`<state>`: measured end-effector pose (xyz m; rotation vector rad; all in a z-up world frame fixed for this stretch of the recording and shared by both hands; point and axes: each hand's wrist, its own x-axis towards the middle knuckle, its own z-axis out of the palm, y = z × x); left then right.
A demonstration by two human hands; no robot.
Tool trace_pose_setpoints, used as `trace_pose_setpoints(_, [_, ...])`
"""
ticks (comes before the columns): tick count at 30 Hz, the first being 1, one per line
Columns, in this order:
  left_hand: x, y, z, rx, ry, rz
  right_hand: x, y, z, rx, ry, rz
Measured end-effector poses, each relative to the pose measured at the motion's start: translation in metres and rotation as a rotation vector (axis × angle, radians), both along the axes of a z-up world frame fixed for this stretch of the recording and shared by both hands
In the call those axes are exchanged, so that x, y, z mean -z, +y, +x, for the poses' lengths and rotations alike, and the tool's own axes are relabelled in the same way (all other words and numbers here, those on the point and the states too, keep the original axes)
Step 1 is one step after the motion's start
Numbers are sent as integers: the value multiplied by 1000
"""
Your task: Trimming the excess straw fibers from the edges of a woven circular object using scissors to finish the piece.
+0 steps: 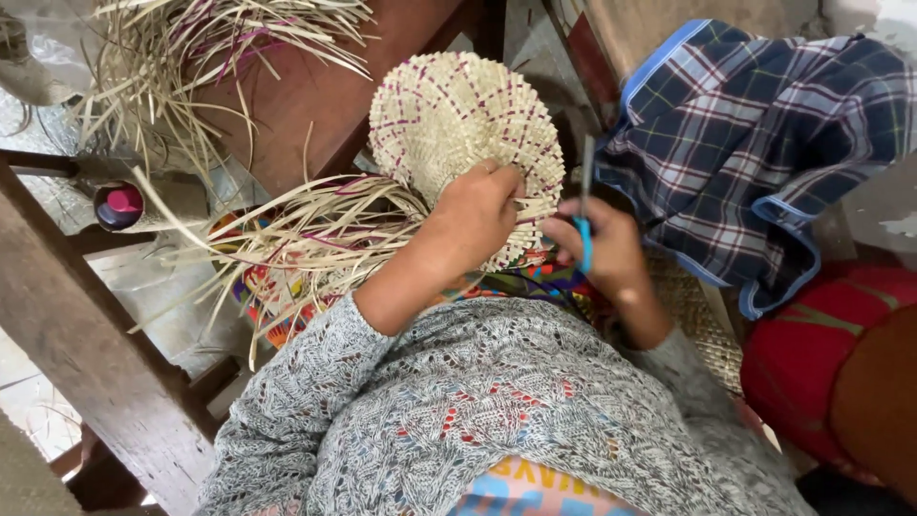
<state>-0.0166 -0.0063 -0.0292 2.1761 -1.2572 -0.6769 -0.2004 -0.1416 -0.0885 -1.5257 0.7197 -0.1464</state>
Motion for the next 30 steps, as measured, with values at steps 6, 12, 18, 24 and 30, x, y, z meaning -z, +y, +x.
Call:
trace_pose_setpoints(6, [-11,0,7,36,132,52,-17,12,26,57,-54,18])
trace_pose_setpoints(12, [-24,2,13,88,155,105,18,5,20,107,-162,135])
trace_pose_setpoints(18, [-38,2,16,144,153,94,14,10,30,185,-317,308])
trace_pose_setpoints(24, [-40,5,7,205,129,130,20,8,28,173,-356,288])
trace_pose_setpoints(30, [-62,4,-4,139,-196,85,-7,10,34,160,-295,241])
